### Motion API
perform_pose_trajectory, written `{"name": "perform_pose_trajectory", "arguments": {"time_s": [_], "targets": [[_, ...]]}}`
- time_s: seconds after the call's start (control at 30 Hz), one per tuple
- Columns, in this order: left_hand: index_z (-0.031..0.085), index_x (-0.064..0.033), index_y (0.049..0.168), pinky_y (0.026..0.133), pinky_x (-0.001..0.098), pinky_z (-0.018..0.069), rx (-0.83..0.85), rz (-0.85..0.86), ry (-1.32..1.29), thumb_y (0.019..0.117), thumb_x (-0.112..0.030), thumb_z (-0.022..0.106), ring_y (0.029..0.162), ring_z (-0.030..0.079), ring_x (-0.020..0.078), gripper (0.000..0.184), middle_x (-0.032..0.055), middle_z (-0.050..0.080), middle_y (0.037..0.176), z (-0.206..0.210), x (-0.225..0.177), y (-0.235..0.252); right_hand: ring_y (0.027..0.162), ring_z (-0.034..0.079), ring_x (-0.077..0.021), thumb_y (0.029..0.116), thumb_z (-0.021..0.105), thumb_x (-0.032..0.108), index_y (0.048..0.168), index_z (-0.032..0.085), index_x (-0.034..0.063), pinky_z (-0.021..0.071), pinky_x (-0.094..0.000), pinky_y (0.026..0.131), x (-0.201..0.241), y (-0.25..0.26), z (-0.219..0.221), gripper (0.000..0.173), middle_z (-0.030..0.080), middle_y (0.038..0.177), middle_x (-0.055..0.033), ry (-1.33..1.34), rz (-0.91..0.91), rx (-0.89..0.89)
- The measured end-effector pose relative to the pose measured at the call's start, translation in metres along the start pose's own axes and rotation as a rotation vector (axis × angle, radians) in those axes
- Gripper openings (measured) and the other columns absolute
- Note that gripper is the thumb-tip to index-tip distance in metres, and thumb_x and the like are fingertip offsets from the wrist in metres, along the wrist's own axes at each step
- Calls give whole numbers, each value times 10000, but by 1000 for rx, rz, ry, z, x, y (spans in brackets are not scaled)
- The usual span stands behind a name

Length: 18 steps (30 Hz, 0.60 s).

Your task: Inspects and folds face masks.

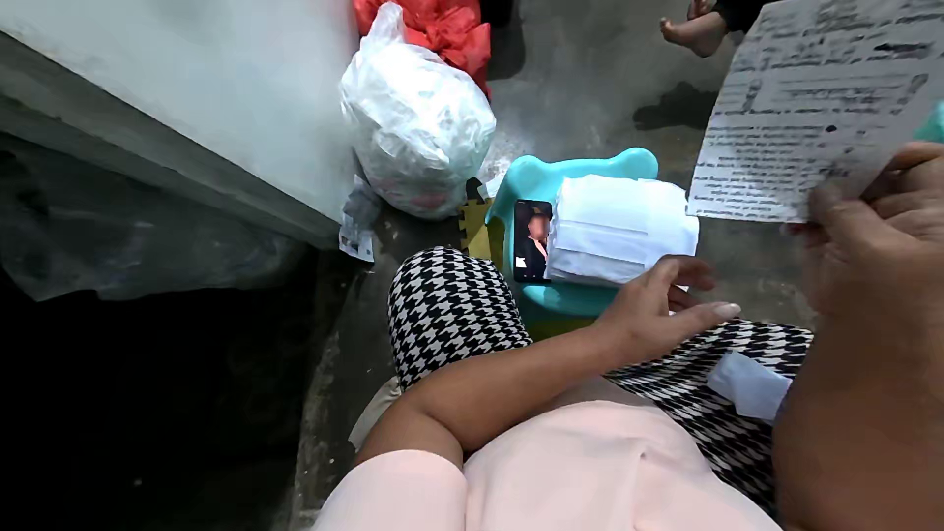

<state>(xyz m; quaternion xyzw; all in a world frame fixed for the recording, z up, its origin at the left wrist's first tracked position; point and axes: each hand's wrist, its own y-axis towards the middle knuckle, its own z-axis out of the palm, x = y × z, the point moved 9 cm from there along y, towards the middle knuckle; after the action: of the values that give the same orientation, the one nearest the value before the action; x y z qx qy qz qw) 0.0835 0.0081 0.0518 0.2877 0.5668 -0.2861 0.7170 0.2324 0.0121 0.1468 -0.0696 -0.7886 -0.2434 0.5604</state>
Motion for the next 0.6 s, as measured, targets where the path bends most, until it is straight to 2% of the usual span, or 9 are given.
{"name": "perform_pose_trajectory", "arguments": {"time_s": [0.1, 0.23, 0.4, 0.47, 0.6], "targets": [[453, 82, 1399, 849, 317, 573, -79, -41, -100, 1012, -160, 612, 904, 677, 134, 484, 178, 660, 1192, -13, 4, 6, 895, 649, 4, 976, 552, 40, 1273, 445, 177, 580, -205, 787, -12, -2, 15, 344, 621, 1082, 113, 54, 43, 43], [417, 69, 1414, 865, 324, 574, -185, -78, -202, 1025, -101, 565, 911, 683, 140, 449, 162, 674, 1137, -31, 9, 12, 927, 667, -30, 934, 561, -6, 1255, 462, 192, 595, -234, 811, -38, -6, 29, 390, 637, 1096, 96, 176, 118, 99], [469, -2, 1361, 821, 298, 587, -300, -88, -349, 1041, -88, 545, 852, 682, 111, 340, 92, 665, 1050, -46, 10, 18, 913, 679, -33, 882, 581, -19, 1238, 479, 211, 604, -230, 774, -50, -10, 38, 436, 653, 1092, 96, 211, 169, 166], [518, -1, 1308, 792, 286, 591, -325, -77, -376, 1038, -77, 551, 809, 683, 97, 282, 70, 678, 984, -48, 9, 19, 915, 678, -31, 875, 600, -19, 1243, 484, 213, 604, -225, 774, -52, -12, 41, 450, 653, 1094, 97, 223, 174, 194], [556, 22, 1280, 754, 262, 583, -336, -53, -330, 1032, -51, 559, 772, 666, 83, 258, 73, 688, 957, -50, 7, 21, 861, 680, -26, 886, 612, 35, 1253, 487, 213, 600, -212, 736, -59, -13, 42, 427, 665, 1070, 101, 198, 193, 234]]}}
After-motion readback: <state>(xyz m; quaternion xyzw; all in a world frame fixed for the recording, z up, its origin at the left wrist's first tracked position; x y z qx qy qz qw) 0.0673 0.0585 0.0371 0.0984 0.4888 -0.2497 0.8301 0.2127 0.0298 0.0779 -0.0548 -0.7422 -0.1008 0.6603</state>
